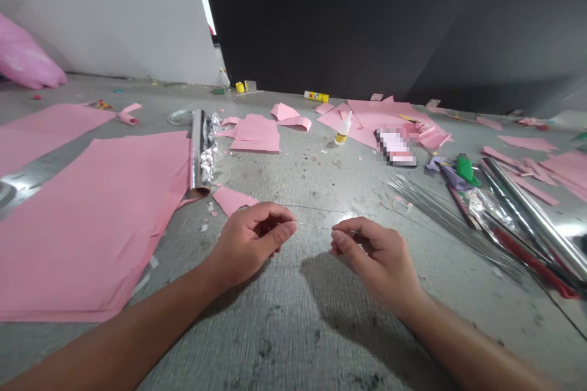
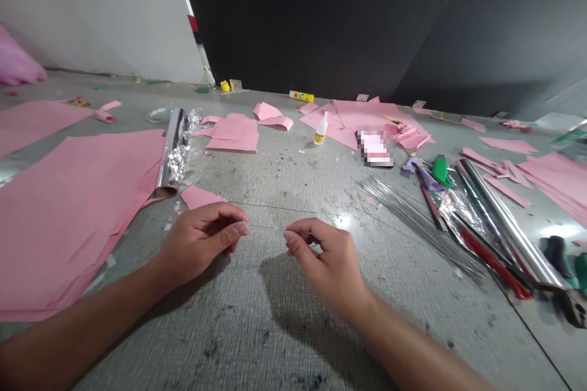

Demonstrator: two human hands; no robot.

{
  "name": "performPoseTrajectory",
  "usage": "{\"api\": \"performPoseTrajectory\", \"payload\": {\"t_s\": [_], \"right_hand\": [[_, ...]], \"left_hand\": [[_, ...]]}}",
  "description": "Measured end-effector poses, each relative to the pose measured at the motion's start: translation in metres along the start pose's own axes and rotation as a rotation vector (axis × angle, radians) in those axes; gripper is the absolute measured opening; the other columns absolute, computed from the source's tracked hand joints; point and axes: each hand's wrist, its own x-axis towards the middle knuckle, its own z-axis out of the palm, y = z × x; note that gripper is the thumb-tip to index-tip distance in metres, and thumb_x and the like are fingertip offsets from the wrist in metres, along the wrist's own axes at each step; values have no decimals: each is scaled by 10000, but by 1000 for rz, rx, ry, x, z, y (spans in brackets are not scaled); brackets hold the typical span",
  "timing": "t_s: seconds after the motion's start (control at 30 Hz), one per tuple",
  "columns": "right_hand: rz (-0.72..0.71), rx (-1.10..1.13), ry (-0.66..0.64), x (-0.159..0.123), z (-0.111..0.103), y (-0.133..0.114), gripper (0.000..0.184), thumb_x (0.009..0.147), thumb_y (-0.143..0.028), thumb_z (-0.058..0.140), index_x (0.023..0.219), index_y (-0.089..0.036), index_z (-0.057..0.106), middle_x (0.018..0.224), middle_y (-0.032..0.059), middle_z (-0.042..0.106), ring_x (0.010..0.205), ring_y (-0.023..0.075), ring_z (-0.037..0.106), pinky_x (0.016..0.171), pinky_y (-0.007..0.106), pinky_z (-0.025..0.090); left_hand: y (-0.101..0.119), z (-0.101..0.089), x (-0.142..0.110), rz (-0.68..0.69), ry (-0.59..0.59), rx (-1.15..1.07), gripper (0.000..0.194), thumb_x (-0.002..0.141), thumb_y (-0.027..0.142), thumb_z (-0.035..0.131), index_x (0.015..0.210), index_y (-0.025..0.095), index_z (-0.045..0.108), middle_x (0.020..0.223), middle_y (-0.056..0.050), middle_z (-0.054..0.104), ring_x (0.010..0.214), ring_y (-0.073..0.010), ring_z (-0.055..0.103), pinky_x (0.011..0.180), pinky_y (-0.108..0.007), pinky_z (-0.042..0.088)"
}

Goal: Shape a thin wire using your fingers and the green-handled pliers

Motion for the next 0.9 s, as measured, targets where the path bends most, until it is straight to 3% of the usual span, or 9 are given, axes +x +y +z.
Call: {"api": "performPoseTrajectory", "payload": {"t_s": [0.67,0.9], "right_hand": [[-27,-77,-126,4,-2,-4,154,877,-287,563,797,-187,648,612,-24,596,567,87,529,553,221,412],[-10,-70,-177,3,-2,-4,157,868,-306,571,812,-187,657,606,-30,581,547,82,497,527,215,387]], "left_hand": [[2,-6,-1,182,-47,107,120,880,258,566,788,194,610,662,31,550,569,-81,494,531,-212,404],[4,-7,-5,244,21,226,128,879,238,563,763,205,605,657,27,573,592,-97,497,538,-222,398]]}}
